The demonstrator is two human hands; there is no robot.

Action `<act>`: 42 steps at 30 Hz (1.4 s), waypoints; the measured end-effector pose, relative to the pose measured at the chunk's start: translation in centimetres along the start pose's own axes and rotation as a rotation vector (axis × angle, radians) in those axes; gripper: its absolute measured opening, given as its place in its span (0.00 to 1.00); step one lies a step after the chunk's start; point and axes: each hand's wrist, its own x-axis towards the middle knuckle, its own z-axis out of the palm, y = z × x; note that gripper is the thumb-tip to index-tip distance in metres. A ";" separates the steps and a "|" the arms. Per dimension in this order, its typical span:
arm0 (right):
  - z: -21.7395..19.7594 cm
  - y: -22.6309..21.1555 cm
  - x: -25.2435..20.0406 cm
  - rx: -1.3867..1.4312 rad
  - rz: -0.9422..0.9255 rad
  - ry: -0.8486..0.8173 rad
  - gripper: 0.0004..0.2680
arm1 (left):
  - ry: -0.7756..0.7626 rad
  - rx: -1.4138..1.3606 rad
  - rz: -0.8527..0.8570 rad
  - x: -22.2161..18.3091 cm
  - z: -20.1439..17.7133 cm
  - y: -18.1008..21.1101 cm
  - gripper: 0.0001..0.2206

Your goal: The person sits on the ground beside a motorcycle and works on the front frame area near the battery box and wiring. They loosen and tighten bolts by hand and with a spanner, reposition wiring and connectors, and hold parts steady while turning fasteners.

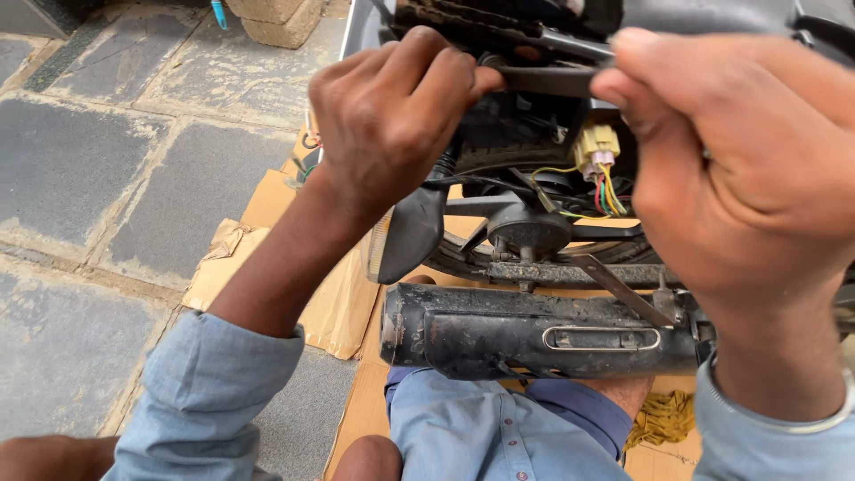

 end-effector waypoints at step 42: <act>8.2 -15.1 -0.1 -0.145 0.518 0.164 0.07 | -0.058 -0.207 -0.153 1.4 1.9 0.7 0.19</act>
